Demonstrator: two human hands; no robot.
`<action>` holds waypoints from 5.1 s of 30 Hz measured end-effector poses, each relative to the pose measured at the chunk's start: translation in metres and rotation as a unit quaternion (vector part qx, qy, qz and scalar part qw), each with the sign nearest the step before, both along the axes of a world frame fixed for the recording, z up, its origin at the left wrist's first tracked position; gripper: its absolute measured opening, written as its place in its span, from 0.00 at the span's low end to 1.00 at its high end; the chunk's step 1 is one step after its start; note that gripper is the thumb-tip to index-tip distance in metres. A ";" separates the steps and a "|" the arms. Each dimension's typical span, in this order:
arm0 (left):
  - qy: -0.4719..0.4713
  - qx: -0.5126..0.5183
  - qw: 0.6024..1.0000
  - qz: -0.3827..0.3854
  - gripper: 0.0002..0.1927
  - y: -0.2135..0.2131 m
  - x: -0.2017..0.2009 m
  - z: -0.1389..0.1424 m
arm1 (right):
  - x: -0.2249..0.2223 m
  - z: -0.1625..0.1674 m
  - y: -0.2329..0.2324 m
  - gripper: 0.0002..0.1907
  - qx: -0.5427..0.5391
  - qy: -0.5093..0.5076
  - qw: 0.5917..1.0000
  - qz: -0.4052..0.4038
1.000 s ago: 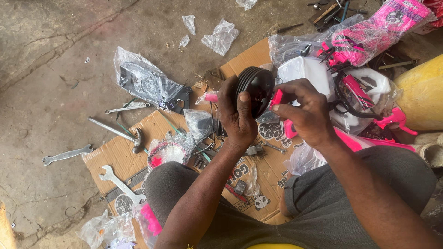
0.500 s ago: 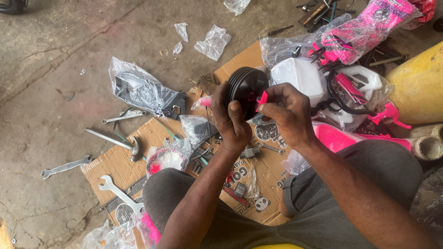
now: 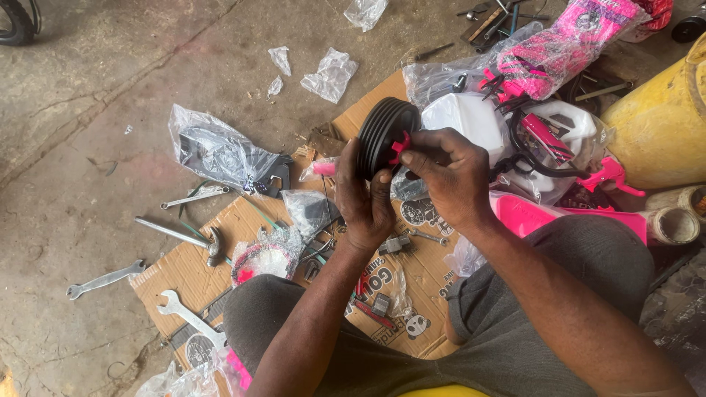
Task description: The person assembles a bicycle wheel hub by inserting a pink plastic star-shaped piece into the center of a black hub. They then use a red screwdriver to tighten a screw into the hub to secure the piece in place.
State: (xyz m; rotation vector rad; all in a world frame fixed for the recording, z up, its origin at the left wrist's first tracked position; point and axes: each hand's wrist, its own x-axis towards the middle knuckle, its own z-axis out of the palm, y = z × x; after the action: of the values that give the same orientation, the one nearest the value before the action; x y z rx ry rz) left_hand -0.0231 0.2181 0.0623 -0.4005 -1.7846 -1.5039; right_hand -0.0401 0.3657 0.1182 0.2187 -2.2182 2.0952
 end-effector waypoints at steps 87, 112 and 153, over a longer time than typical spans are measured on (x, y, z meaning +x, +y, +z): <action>-0.496 0.238 0.834 -0.041 0.16 0.047 -0.045 -0.173 | 0.007 -0.208 0.346 0.16 0.580 0.102 0.772 0.238; -0.474 0.298 0.826 -0.061 0.10 0.054 -0.040 -0.147 | -0.079 -0.273 0.088 0.35 0.573 0.181 0.793 -0.100; -0.462 0.296 0.836 -0.016 0.14 0.021 -0.046 -0.151 | -0.020 -0.299 0.197 0.03 0.546 -0.023 0.836 0.035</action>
State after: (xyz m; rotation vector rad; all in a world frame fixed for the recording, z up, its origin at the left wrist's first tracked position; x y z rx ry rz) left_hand -0.0689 0.2387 -0.0887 0.7449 -1.7914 -2.3941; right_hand -0.0602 0.5624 -0.1805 0.2979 -3.1657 0.5814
